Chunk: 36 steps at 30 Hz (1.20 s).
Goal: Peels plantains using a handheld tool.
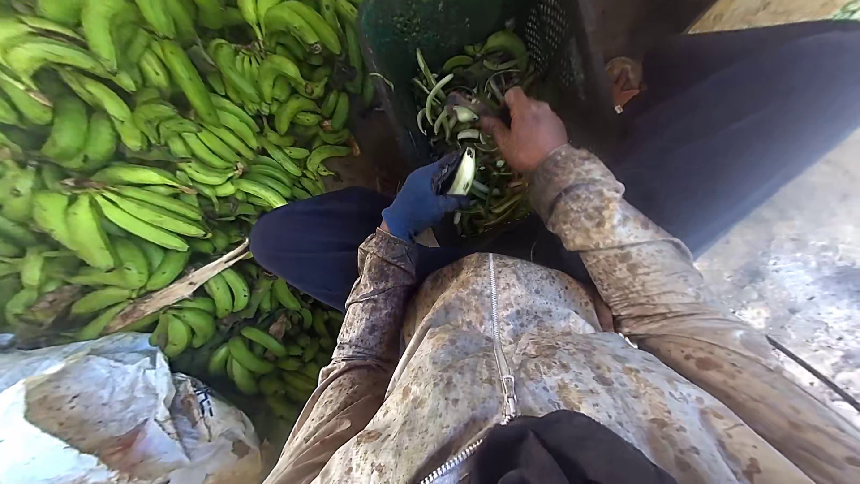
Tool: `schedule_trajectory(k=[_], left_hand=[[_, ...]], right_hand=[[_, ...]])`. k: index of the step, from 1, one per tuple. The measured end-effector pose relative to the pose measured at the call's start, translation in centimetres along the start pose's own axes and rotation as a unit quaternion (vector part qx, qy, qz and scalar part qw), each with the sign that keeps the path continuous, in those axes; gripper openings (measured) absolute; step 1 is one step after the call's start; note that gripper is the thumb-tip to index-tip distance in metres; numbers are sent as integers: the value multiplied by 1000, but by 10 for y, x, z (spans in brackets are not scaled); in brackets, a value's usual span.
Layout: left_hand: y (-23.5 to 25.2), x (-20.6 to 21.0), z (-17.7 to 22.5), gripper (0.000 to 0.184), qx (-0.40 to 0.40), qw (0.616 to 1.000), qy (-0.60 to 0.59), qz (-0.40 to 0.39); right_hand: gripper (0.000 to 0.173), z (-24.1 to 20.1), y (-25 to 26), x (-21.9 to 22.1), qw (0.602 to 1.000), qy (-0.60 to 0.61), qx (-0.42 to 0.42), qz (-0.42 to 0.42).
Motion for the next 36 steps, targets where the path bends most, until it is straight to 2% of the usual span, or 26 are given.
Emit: schedule_trajectory(k=[2,3,4,6,7,9,11,12,14,17,19,21,23,25,27,28,30,32,34,36], left_hand=[[0,4,-1,82,5,999,-48,14],[-1,3,-3,77,-1,992,-115,57],[0,-1,-5,64,-9,971,-210,118],[8,-10,-8,29,-11,876,-437,205],[10,-14,-8,27,-9,826,-520,220],[11,-25,-8,33,-1,745,-617,254],[12,-33,-5,38,6,701,-657,277],[13,-35,-4,39,16,688,-677,262],[14,-35,1,40,20,684,-686,246],[18,-23,16,35,29,730,-630,262],[20,-11,24,30,49,781,-547,296],[19,-2,27,36,43,846,-431,312],[13,8,24,49,-3,911,-312,270],[5,15,19,51,-21,935,-279,220],[-1,13,16,45,-19,914,-356,193],[0,8,15,41,-19,886,-421,193],[3,-7,9,43,-4,808,-550,211],[3,-25,0,46,29,764,-601,232],[5,-32,-1,43,24,752,-609,252],[9,-21,7,40,16,765,-594,249]], right_hand=[[56,8,9,-11,999,15,52,3],[56,11,9,-10,998,27,48,4],[56,10,7,-8,999,40,28,10],[56,5,2,-2,998,54,-30,15],[54,3,-3,5,996,62,-61,9],[50,-4,-13,20,987,78,-143,-2],[47,-10,-17,32,971,81,-223,-2],[47,-11,-17,37,964,80,-252,3],[47,-13,-17,40,961,79,-266,8],[46,-18,-13,34,965,92,-247,7],[43,-19,-8,29,967,106,-231,1],[42,-18,0,23,976,113,-188,-12],[46,-13,9,16,987,107,-115,-30],[50,-5,15,7,994,92,-62,-18],[50,0,13,2,994,95,-53,1],[49,0,9,2,993,94,-75,9],[47,-3,-4,9,982,91,-165,24],[46,-9,-20,21,963,76,-259,14],[46,-14,-32,33,951,45,-305,-8],[45,-18,-29,38,953,25,-302,-12]])
Point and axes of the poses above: each hand's wrist, its own y-axis towards the middle knuckle, its own x-axis out of the palm, z = x × y, the point moved 4 cm from there along y, towards the middle knuckle, and after that the axes turned 3 degrees about -z, right-handed, at the moved point
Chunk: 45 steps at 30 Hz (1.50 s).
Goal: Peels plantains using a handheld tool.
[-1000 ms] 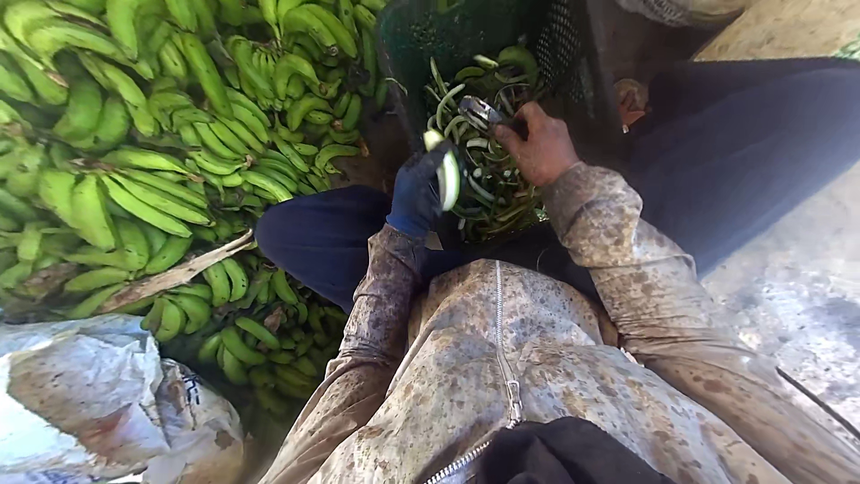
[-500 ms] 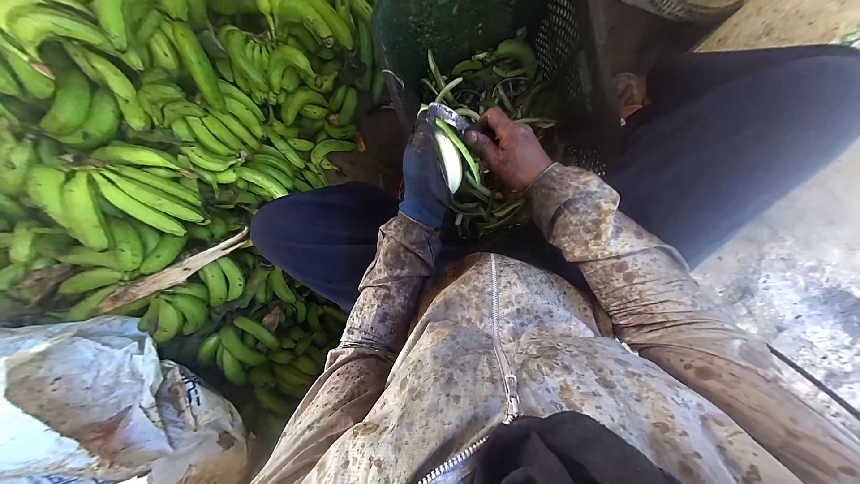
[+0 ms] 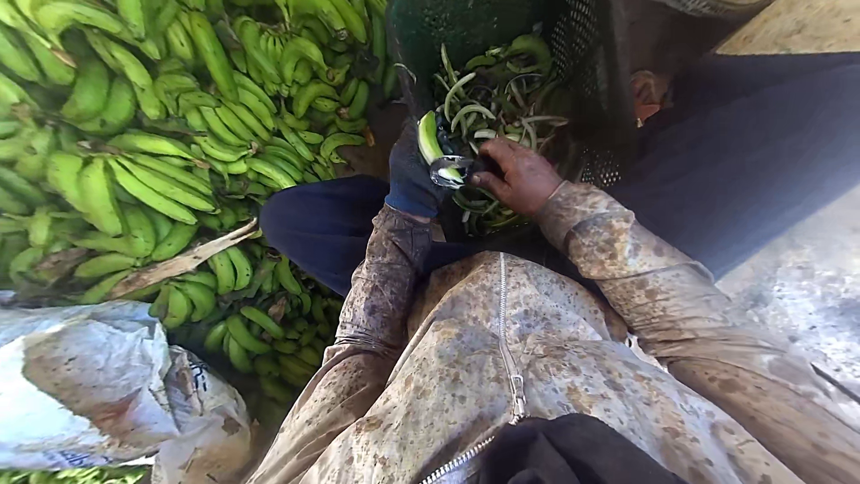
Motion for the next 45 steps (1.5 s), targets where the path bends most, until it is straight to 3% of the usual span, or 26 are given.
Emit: schedule_trajectory(k=[4,8,11,16,20,24,28,30,32,33,35,36,39,42,45], left_hand=[[-23,21,-26,35,-3,994,85,-72],[-28,16,-24,47,-52,993,93,-53],[-11,5,-5,58,-62,997,11,-48],[10,-7,8,43,-7,999,6,-38],[5,1,-3,37,-25,999,31,-28],[-5,16,-19,30,-35,997,23,-61],[-14,15,-15,46,-76,995,43,-43],[-12,14,-7,50,-56,993,102,-14],[-11,9,-2,40,-25,974,225,26],[-7,11,-1,38,-6,953,300,36],[-5,18,-1,42,35,885,464,3],[-5,24,-1,45,47,843,535,-19],[-3,56,4,46,89,766,633,-61],[11,144,28,43,201,758,608,-122],[8,251,62,43,334,740,545,-210]], right_hand=[[46,17,25,-18,992,47,118,24],[47,35,23,-38,977,48,195,65],[45,23,9,-30,988,55,130,66],[42,0,-9,-6,999,47,-20,18],[44,-3,-2,-2,1000,10,-10,-16],[45,17,21,-18,996,46,64,44],[53,58,18,-33,946,79,295,105],[64,67,13,-34,929,61,359,70],[68,57,-1,-23,920,0,384,-77],[57,50,-7,-19,904,-45,390,-169],[41,36,-23,-9,858,-106,387,-322],[39,32,-29,-9,852,-113,380,-343],[39,39,-42,-26,891,-49,387,-230],[54,35,-40,-75,904,-26,389,-176],[62,28,-45,-82,901,-33,392,-183]])
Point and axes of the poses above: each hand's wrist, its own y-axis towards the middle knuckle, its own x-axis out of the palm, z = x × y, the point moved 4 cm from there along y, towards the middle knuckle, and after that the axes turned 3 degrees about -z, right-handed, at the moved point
